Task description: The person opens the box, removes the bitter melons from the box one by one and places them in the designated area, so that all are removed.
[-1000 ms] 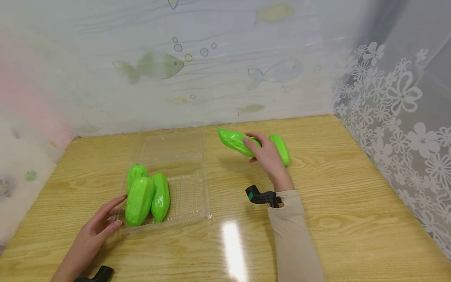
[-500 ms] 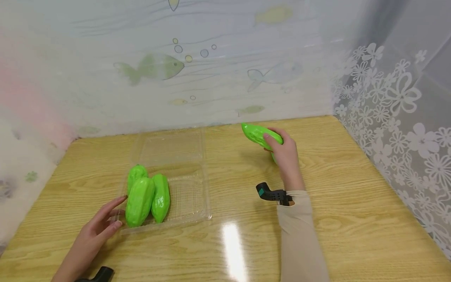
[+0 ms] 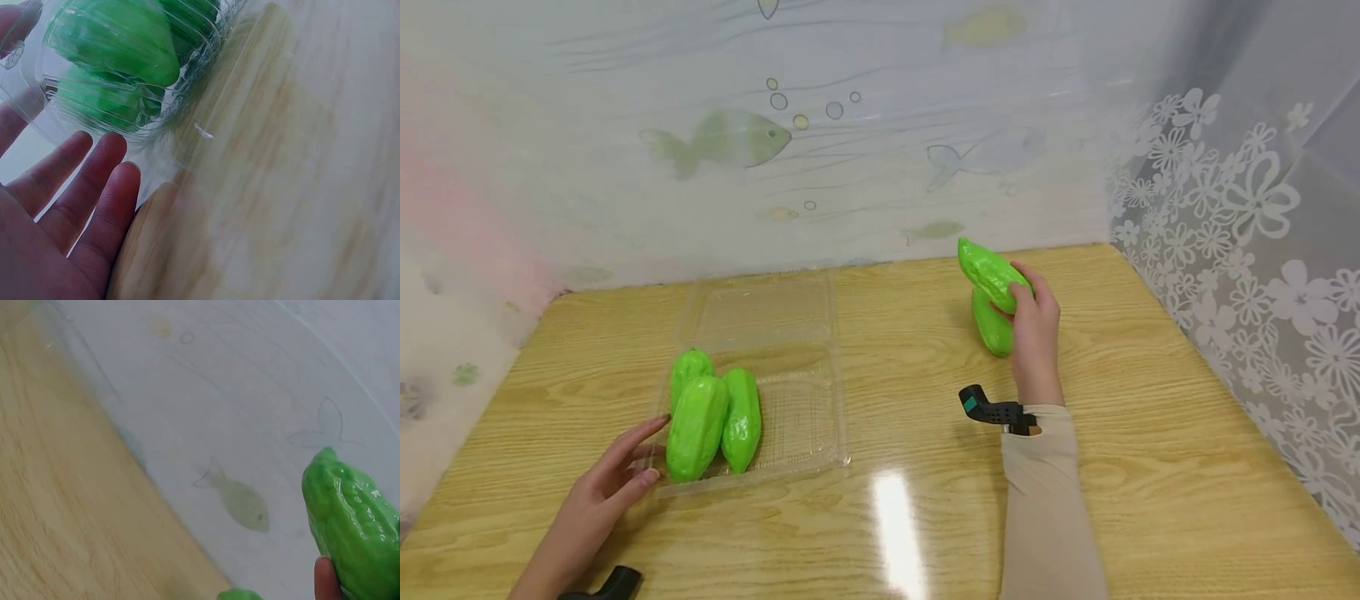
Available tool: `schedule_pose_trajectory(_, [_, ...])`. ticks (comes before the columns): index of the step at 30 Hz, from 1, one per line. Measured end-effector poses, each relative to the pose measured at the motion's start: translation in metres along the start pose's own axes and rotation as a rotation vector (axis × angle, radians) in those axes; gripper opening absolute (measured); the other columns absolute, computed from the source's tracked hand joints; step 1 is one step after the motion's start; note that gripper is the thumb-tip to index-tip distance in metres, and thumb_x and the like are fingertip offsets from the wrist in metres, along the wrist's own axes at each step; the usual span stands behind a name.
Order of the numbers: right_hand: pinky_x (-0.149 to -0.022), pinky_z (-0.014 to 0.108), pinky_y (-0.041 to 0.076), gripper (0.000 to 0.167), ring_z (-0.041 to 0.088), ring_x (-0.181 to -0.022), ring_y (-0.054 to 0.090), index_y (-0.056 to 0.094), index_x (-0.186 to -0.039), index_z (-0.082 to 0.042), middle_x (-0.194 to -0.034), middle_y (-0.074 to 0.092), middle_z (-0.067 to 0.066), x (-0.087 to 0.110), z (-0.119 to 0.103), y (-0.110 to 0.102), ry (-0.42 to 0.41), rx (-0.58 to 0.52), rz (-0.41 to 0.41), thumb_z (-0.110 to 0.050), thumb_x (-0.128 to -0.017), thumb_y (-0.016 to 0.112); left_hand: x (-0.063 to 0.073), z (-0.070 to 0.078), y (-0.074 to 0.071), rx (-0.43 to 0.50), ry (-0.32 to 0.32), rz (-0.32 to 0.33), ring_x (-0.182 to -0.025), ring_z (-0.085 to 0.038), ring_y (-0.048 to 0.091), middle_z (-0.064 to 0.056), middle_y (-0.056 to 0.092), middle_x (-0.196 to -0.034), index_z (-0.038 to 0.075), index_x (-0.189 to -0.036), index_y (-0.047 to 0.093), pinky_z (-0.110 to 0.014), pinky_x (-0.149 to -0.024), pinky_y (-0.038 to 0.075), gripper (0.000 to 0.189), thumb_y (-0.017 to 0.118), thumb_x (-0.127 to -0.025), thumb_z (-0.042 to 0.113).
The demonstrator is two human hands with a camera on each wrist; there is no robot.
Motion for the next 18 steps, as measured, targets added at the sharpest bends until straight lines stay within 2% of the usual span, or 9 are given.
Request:
schedule_pose_trajectory(4, [-0.092,0.035,0.04,0.037,0.02,-0.113,0.04,0.044,-0.129,-0.005,-0.127,0.037,0.009,-0.001,-0.001,-0.005,0.004,-0.057,0.068,-0.01,-0.095,0.031,0.0,0.0,0.0,-0.003,0.002,0.003,-0.109,-0.009,0.045,0.004,0.03,-0.139,0.024,-0.138,0.033,-0.019,-0.076,0.044,0.053,0.052,-0.091,0.012])
schedule_pose_trajectory(9, [-0.09,0.026,0.04,0.036,0.018,-0.112,0.041,0.047,-0.128,-0.009,-0.128,0.037,0.008,-0.001,-0.001,-0.012,0.02,-0.024,0.143,-0.011,-0.095,0.033,-0.001,0.0,-0.001,-0.015,0.007,0.012,-0.109,-0.007,0.044,0.005,0.03,-0.139,0.023,-0.138,0.033,-0.017,-0.077,0.043,0.053,0.053,-0.09,0.012])
schedule_pose_trajectory(18, [-0.098,0.031,0.029,0.04,0.013,-0.117,0.034,0.042,-0.133,-0.024,-0.136,0.036,-0.003,0.0,0.006,-0.019,0.036,0.344,0.208,-0.022,-0.093,0.041,0.0,-0.001,-0.001,-0.024,0.003,0.015,-0.109,-0.007,0.044,0.005,0.03,-0.139,0.023,-0.138,0.034,-0.016,-0.078,0.042,0.053,0.053,-0.09,0.012])
Point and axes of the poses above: each hand's wrist, its own x-axis away from the middle knuckle, its own y-axis out of the palm, z = x × y, the point moved 6 cm from there along -x, towards the middle knuckle
